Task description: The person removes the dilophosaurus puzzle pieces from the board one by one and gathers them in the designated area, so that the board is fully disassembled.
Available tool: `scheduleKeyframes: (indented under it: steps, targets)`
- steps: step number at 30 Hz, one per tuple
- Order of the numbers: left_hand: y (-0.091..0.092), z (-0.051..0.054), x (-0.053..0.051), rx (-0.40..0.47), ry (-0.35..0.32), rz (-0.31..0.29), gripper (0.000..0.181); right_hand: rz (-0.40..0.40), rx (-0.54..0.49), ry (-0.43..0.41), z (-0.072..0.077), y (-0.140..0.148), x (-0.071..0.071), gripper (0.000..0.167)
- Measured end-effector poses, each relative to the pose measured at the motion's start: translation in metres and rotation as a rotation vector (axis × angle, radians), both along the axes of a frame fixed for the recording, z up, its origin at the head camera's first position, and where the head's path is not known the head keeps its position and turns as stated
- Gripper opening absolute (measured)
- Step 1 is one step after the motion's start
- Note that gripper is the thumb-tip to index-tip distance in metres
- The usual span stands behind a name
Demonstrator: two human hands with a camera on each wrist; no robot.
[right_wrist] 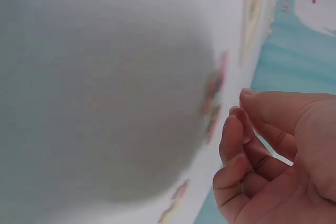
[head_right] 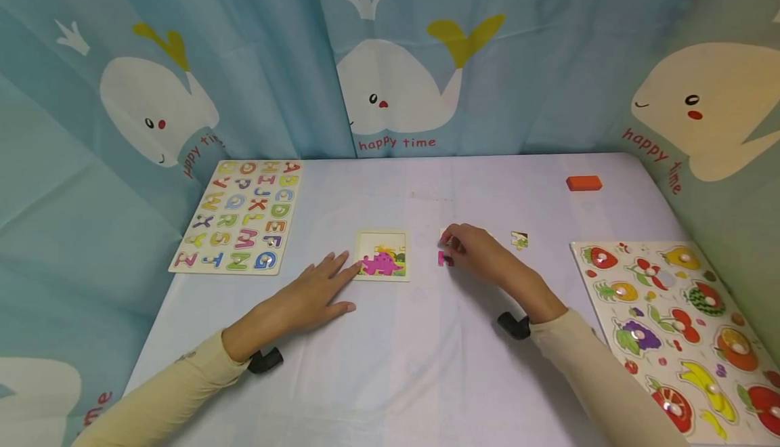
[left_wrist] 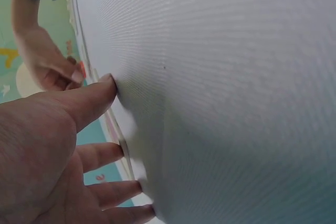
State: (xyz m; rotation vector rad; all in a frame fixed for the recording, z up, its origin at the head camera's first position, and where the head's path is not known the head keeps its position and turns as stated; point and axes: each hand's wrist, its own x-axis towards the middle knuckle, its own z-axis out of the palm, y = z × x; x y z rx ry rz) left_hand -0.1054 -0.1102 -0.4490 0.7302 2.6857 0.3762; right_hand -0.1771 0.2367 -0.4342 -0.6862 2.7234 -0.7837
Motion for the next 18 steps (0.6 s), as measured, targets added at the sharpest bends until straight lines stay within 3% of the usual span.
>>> scheduleKeyframes:
  steps: [8, 13, 18]
  targets:
    - [0.0, 0.0, -0.001, 0.008, -0.006, -0.009, 0.075, -0.011, -0.072, -0.053, 0.008, -0.027, -0.005, 0.026]
    - [0.0, -0.001, -0.001, 0.008, -0.012, -0.009, 0.075, -0.033, -0.14, -0.1, 0.003, -0.051, -0.007, 0.033]
    - [0.0, 0.0, -0.001, 0.003, -0.015, -0.005, 0.075, -0.034, -0.134, -0.122, -0.005, -0.074, -0.009, 0.033]
